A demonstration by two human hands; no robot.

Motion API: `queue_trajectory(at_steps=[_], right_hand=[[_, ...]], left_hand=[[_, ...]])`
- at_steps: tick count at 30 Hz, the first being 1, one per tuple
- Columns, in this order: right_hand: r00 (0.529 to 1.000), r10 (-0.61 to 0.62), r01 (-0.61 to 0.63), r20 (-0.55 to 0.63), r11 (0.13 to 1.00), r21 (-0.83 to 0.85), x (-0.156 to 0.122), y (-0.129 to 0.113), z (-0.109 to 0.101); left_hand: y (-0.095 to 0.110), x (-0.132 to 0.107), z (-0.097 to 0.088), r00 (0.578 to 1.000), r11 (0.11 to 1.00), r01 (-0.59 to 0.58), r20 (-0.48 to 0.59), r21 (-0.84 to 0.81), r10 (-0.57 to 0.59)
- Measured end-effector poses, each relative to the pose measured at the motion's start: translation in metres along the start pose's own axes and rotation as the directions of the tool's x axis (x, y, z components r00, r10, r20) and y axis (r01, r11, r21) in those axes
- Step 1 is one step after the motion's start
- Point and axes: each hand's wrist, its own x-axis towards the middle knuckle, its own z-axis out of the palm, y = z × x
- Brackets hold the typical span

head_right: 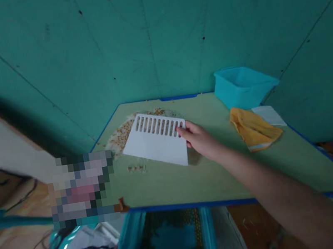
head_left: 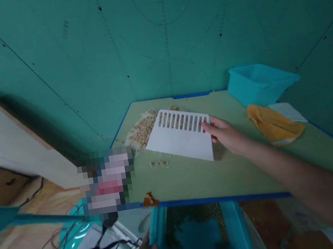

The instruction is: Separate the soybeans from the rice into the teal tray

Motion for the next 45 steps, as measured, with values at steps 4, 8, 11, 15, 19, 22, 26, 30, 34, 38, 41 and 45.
queue_trajectory(at_steps=[4,8,11,15,19,22,26,30,34,38,41,45], right_hand=[[0.998,0.048,-0.049,-0.031,0.999,-0.001,0.002,0.0,-0.001],[0.994,0.105,-0.104,-0.034,0.994,0.038,0.008,-0.006,0.003],[0.993,0.121,-0.121,-0.009,0.993,0.012,0.014,-0.011,0.008],[0.996,0.083,-0.082,0.026,0.996,-0.047,0.022,-0.009,0.012],[0.996,0.053,-0.048,0.065,0.996,-0.071,0.026,-0.004,0.016],[0.993,0.085,-0.08,0.08,0.995,-0.062,0.027,-0.003,0.019],[0.991,0.115,-0.113,0.061,0.993,-0.044,0.028,-0.002,0.022],[0.99,0.133,-0.131,0.042,0.99,-0.056,0.028,-0.002,0.025],[0.984,0.176,-0.174,0.024,0.983,-0.051,0.025,-0.004,0.027],[0.982,0.184,-0.182,0.047,0.982,-0.044,0.024,-0.006,0.028],[0.982,0.166,-0.162,0.09,0.986,-0.049,0.024,-0.005,0.027],[0.979,0.174,-0.168,0.108,0.984,-0.063,0.023,-0.006,0.026]], left_hand=[[0.008,-0.031,0.049,0.995,0.992,0.025,0.098,-0.126,-0.012],[0.018,-0.044,0.07,0.982,0.974,0.002,0.185,-0.227,0.041],[0.02,-0.046,0.069,0.987,0.97,0.017,0.158,-0.242,0.022],[0.02,-0.049,0.069,0.991,0.97,0.016,0.13,-0.242,0.016],[0.02,-0.05,0.071,0.993,0.979,0.041,0.114,-0.201,-0.018],[0.019,-0.048,0.068,0.993,0.979,0.009,0.113,-0.205,0.015],[0.02,-0.049,0.066,0.995,0.975,0.017,0.099,-0.223,0.006],[0.019,-0.051,0.065,0.998,0.98,0.034,0.057,-0.198,-0.023],[0.016,-0.049,0.062,0.998,0.974,0.002,0.068,-0.225,0.014],[0.016,-0.048,0.06,0.989,0.966,-0.009,0.138,-0.259,0.046],[0.016,-0.05,0.059,0.989,0.967,0.006,0.144,-0.256,0.033],[0.015,-0.051,0.057,0.993,0.968,0.011,0.118,-0.251,0.019]])
